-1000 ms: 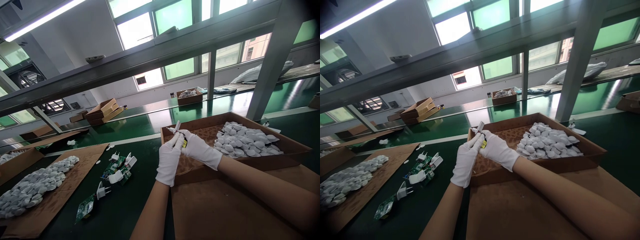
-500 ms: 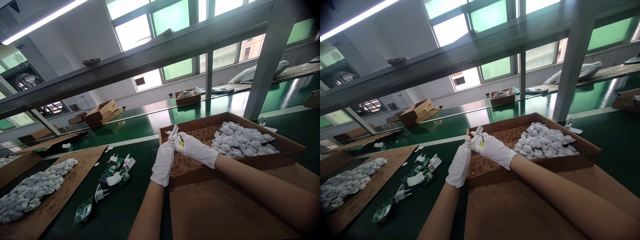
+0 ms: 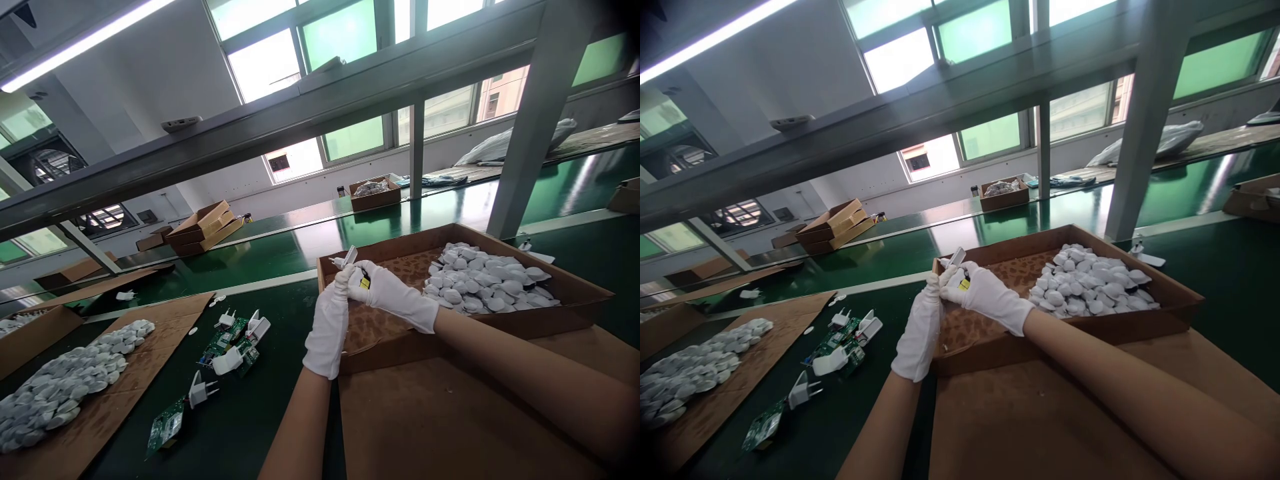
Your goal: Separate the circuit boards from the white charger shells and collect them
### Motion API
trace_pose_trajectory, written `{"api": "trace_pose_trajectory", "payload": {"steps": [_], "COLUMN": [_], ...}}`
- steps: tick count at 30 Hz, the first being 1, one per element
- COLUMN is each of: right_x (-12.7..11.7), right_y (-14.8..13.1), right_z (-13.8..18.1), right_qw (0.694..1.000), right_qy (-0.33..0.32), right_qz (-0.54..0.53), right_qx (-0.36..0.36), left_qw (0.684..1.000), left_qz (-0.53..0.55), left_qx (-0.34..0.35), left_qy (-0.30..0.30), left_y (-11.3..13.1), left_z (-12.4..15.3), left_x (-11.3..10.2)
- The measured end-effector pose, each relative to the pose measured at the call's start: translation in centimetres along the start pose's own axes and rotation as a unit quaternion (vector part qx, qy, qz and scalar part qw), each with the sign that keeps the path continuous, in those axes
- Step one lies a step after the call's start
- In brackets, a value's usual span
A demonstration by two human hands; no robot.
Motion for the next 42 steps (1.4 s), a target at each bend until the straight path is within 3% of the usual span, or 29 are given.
{"api": "trace_pose_trajectory", "payload": {"steps": [4, 12, 18, 21, 25, 34, 42], "right_x": [0.1, -0.2, -0.2, -0.5, -0.8, -1.1, -1.0], "right_y": [0.1, -0.1, 0.4, 0.5, 0.2, 0.6, 0.9], "right_z": [0.1, 0.5, 0.3, 0.4, 0.4, 0.3, -0.1], "right_qw": [0.999, 0.994, 0.991, 0.988, 0.987, 0.980, 0.986], "right_qy": [-0.011, 0.062, 0.074, 0.090, 0.099, 0.105, 0.082], "right_qz": [0.029, 0.084, 0.108, 0.120, 0.122, 0.171, 0.135], "right_qx": [-0.016, -0.015, -0.038, -0.031, -0.032, 0.009, 0.044], "left_qw": [0.998, 0.978, 0.928, 0.933, 0.949, 0.891, 0.869], "left_qz": [-0.066, -0.205, -0.361, -0.345, -0.300, -0.437, -0.476], "left_qx": [-0.017, 0.028, 0.084, 0.088, 0.098, 0.124, 0.136], "left_qy": [0.016, -0.024, -0.043, -0.054, -0.006, 0.018, 0.013], "left_y": [0.9, 1.6, 2.4, 2.5, 2.7, 2.7, 2.4], "left_z": [0.8, 1.4, 1.8, 2.0, 2.1, 2.1, 2.0], "left_x": [0.6, 0.6, 1.0, 1.5, 1.3, 1.2, 1.6]}}
Point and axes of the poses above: each hand's wrist, its own z-axis away from the middle knuckle, its own x-axis out of the palm, y = z × x, the point moved 5 cm from there along -z, towards the middle knuckle, and after that the axes turned 9 degrees about -y, right-handed, at the moved point
